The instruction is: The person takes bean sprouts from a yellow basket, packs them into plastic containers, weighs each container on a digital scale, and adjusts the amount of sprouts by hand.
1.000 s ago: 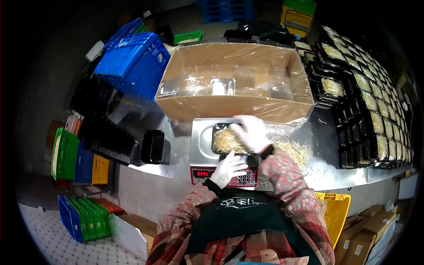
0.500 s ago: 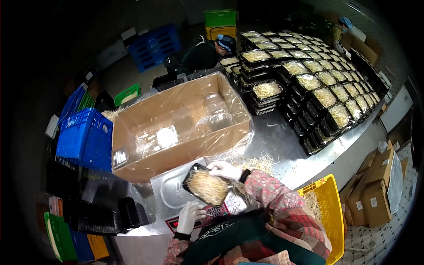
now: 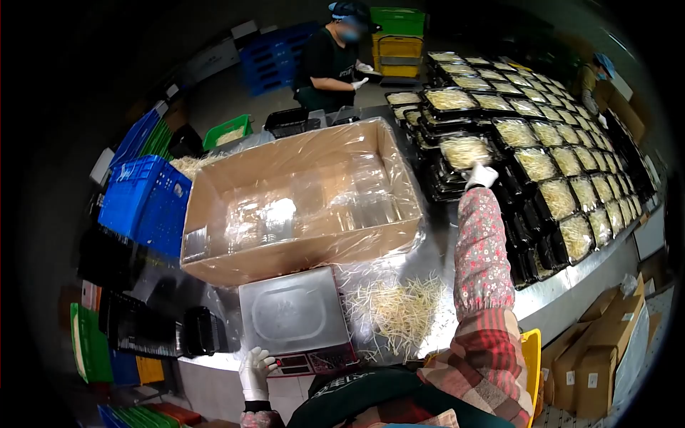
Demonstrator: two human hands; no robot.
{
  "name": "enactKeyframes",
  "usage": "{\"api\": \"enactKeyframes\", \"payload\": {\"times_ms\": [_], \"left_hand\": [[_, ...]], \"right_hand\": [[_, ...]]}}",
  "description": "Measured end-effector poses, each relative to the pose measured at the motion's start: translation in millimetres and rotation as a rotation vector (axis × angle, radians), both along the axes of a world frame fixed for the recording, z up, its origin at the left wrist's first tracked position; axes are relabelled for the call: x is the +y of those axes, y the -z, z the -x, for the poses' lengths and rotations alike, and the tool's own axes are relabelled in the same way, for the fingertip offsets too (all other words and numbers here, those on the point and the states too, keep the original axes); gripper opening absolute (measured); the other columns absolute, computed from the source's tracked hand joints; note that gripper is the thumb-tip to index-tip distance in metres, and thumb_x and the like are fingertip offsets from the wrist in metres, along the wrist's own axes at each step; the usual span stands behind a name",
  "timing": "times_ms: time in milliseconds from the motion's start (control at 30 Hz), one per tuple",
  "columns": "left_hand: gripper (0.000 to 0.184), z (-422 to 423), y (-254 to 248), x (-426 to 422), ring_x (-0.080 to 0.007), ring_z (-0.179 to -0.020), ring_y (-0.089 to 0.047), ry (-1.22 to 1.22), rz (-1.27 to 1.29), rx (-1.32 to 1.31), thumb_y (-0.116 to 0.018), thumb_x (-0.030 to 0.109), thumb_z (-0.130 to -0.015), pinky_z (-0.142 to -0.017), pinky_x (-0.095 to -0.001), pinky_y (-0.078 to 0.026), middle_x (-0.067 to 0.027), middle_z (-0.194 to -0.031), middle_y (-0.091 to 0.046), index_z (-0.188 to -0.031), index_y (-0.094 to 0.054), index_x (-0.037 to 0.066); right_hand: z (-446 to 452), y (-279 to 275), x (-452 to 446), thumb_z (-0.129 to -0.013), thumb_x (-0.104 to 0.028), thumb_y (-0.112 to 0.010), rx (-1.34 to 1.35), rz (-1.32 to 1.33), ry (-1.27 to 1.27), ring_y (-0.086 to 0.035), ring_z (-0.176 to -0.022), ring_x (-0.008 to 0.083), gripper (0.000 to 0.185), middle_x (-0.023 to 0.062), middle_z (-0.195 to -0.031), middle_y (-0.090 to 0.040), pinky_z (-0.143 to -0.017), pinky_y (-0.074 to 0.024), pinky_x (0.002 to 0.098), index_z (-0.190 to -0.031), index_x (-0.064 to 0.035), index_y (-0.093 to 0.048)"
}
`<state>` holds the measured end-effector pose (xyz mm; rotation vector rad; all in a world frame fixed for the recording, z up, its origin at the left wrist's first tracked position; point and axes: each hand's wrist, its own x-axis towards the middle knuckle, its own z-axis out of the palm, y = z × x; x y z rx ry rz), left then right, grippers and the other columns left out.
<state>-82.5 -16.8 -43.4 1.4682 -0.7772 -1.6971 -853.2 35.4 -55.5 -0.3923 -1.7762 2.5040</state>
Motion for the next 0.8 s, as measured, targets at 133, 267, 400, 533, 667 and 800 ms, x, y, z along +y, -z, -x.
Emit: {"api": "enactKeyframes", "payload": {"times_ms": [133,267,400,533,667,800], "left_hand": [[0.033,-33,16,1,-0.026,-0.074,-0.067,-0.066,-0.008,0.056,-0.055,0.033,-0.101,-0.064,-0.0375,-0.059,-0.0114,-0.093,-0.067,-0.116,-0.058,0.004],[0.031,-63,31,-8,-0.0198,-0.081,-0.068,-0.112,0.165,-0.228,-0.062,0.026,-0.098,-0.068,-0.0342,-0.059,-0.0105,-0.105,-0.067,-0.12,-0.06,0.005],[0.061,-100,43,-43,-0.0267,-0.129,-0.048,-0.121,0.696,-0.943,-0.072,0.007,-0.086,-0.111,-0.0356,-0.035,-0.0157,-0.136,-0.053,-0.139,-0.045,-0.007],[0.092,-98,-24,-79,-0.0413,-0.137,-0.034,-0.109,0.893,-1.514,-0.088,0.033,-0.066,-0.117,-0.0484,-0.026,-0.0257,-0.146,-0.039,-0.138,-0.046,-0.006],[0.082,-137,14,-131,-0.0442,-0.133,-0.039,0.129,0.651,-1.763,-0.076,0.047,-0.077,-0.116,-0.0574,-0.017,-0.0195,-0.141,-0.049,-0.14,-0.048,0.003],[0.049,-143,45,-151,-0.026,-0.119,-0.06,0.479,0.216,-1.64,-0.054,0.045,-0.094,-0.118,-0.0534,-0.019,-0.0135,-0.122,-0.067,-0.131,-0.062,0.014]], "right_hand": [[25,14,-5,-0.079,-0.001,-0.071,-0.058,0.056,0.037,-0.059,-0.054,0.0218,0.04,0.0158,-0.082,-0.059,-0.043,-0.0534,0.0406,-0.107,0.0016,-0.043],[4,9,3,-0.084,-0.022,-0.077,-0.096,0.161,-0.026,-0.061,-0.064,0.0262,0.035,0.0157,-0.087,-0.062,-0.056,-0.0576,0.047,-0.099,0.0016,-0.056],[-77,12,43,-0.099,-0.041,-0.055,-0.068,0.125,-0.31,-0.052,-0.126,0.0391,0.062,0.0247,-0.14,-0.048,-0.099,-0.0503,0.0504,-0.147,-0.0053,-0.038],[-136,106,95,-0.104,-0.03,-0.047,-0.094,0.2,-0.555,-0.057,-0.111,0.0279,0.045,0.0161,-0.138,-0.053,-0.091,-0.0495,0.0391,-0.141,-0.0061,-0.046],[-214,136,118,-0.098,-0.025,-0.061,-0.163,0.082,-0.692,-0.056,-0.082,0.0121,0.037,0.0034,-0.107,-0.064,-0.07,-0.0463,0.0304,-0.132,-0.0099,-0.057],[-284,125,109,-0.099,-0.024,-0.06,-0.035,-0.001,-0.851,-0.055,-0.072,0.0088,0.034,-0.0004,-0.098,-0.064,-0.061,-0.0475,0.026,-0.13,-0.0114,-0.06]]}}
